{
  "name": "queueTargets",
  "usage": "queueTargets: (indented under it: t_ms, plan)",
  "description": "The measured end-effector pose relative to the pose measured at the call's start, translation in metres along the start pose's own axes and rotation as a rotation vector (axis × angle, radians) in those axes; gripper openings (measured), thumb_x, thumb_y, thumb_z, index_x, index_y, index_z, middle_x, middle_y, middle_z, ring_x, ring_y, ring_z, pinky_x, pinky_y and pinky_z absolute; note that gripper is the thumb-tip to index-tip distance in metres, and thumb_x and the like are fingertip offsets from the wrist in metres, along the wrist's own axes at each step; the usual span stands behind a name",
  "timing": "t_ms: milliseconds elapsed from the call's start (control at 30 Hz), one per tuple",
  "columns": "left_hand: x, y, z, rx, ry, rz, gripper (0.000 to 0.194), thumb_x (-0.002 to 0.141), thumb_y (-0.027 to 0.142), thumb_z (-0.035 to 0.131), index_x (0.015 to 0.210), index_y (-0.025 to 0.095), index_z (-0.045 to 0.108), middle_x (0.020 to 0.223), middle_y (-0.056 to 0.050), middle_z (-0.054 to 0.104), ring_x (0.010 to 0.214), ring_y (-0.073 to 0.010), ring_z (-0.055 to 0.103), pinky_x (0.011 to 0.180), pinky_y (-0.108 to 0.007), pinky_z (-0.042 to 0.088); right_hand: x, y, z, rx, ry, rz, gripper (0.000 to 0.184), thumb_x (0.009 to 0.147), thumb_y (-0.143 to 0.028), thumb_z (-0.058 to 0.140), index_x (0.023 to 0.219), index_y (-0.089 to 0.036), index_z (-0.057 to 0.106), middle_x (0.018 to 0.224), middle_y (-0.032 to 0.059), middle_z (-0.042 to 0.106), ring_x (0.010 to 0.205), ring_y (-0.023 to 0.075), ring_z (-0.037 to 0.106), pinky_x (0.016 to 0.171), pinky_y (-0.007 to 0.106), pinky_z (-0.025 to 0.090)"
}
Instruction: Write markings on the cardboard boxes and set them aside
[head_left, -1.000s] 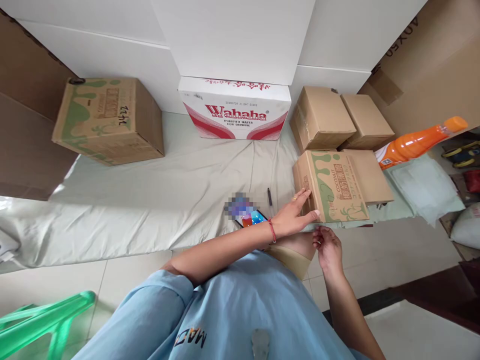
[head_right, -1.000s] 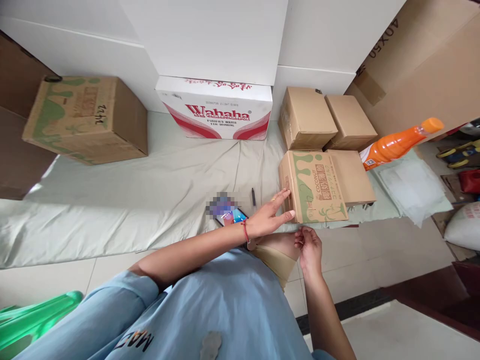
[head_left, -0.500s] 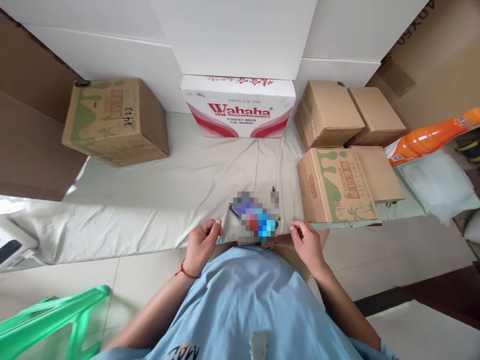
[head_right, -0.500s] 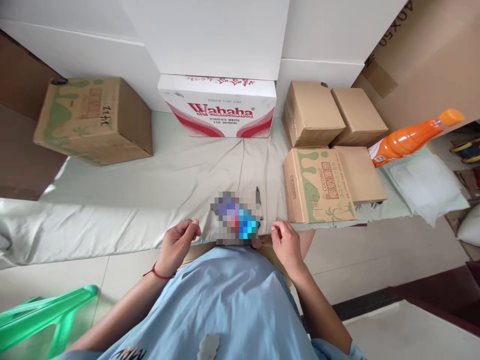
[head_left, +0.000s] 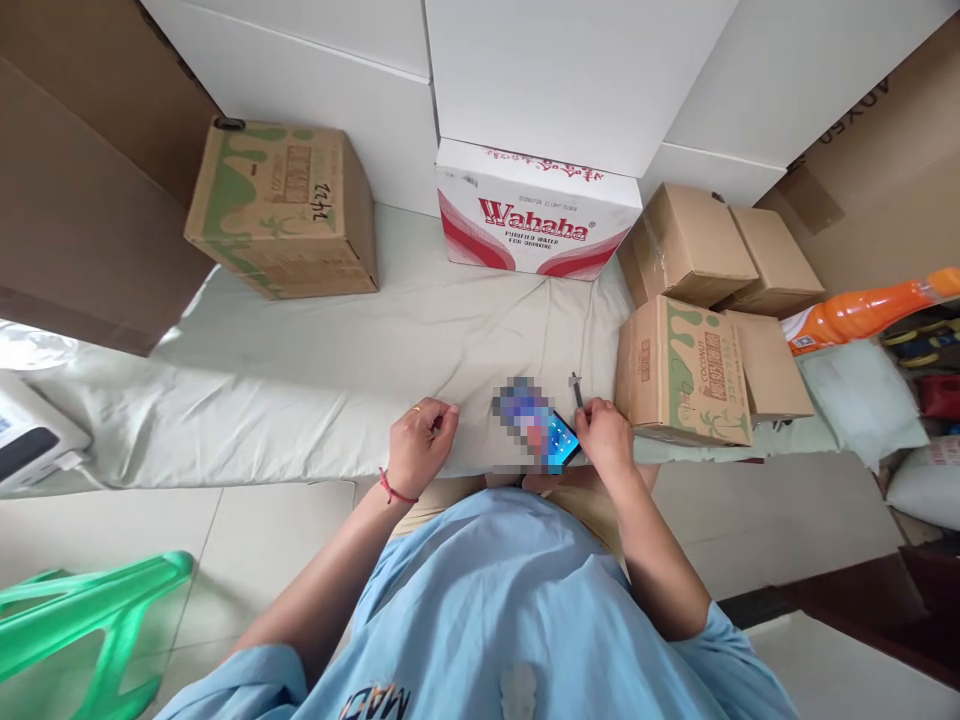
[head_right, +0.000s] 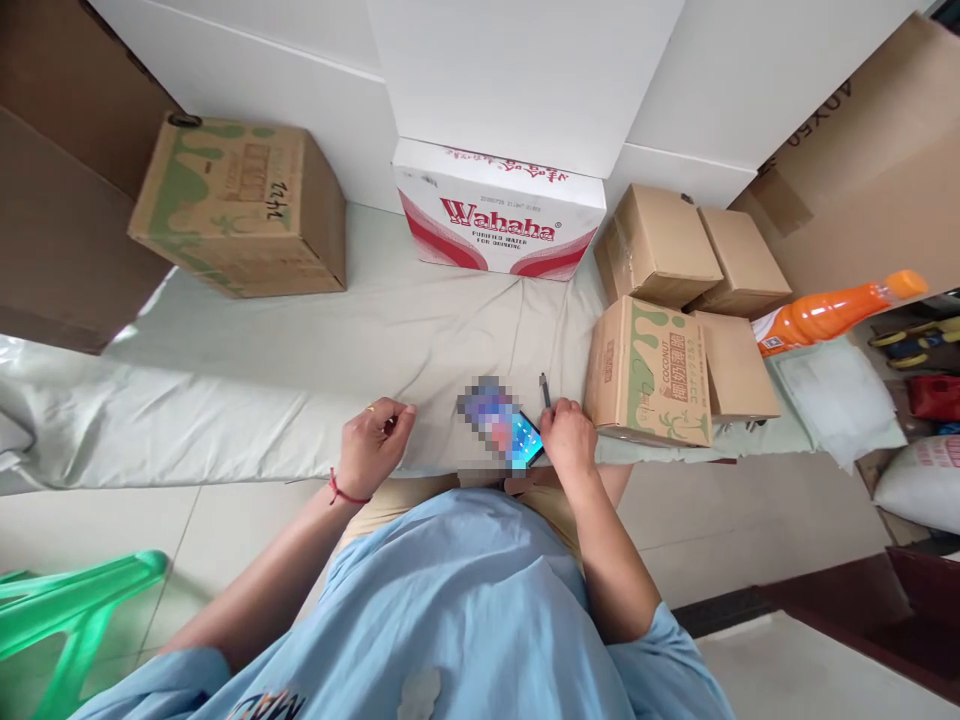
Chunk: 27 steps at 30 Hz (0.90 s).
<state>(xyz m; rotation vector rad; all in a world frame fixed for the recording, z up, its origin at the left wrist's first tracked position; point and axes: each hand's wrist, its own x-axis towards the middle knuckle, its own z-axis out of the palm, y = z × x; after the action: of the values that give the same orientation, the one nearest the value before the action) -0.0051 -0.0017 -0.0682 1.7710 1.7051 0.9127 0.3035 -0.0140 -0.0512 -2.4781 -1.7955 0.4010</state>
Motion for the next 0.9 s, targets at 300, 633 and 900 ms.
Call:
queueTargets:
  t_ms: [300,633,900]
  plan:
    - [-0.002,-0.02,0.016,0.0,-0.08,0.136,0.031,0.102,0.037,0.049,0.075,0.024,0.057,0.074,-0.005,0.064,0.073,-0.0213,0.061,0.071,-0.034,0.044,-0.015,0.03,0.002,-0.017,0.121,0.104,0.025,0.104,-0.029,0.054,0.1,-0.015,0.074,0.099,0.0149,0.08,0.087,0.0248,0.072,0.079,0.033,0.044]
    - [-0.004,-0.023,0.017,-0.017,-0.056,0.175,0.033,0.103,0.037,0.051,0.074,0.024,0.057,0.076,-0.007,0.064,0.074,-0.0216,0.061,0.073,-0.035,0.046,-0.023,0.055,0.013,0.061,0.267,0.101,0.035,0.103,-0.043,0.056,0.116,-0.014,0.071,0.101,0.0149,0.077,0.088,0.0269,0.068,0.079,0.036,0.047]
    - [-0.011,-0.029,0.008,-0.094,0.081,0.082,0.015,0.102,0.036,0.059,0.109,0.023,0.065,0.089,-0.003,0.069,0.072,-0.0179,0.066,0.071,-0.032,0.057,-0.07,0.017,0.047,0.167,0.36,-0.403,0.098,0.098,-0.083,0.058,0.164,-0.013,0.041,0.143,0.0275,0.065,0.132,0.0427,0.059,0.109,0.063,0.051]
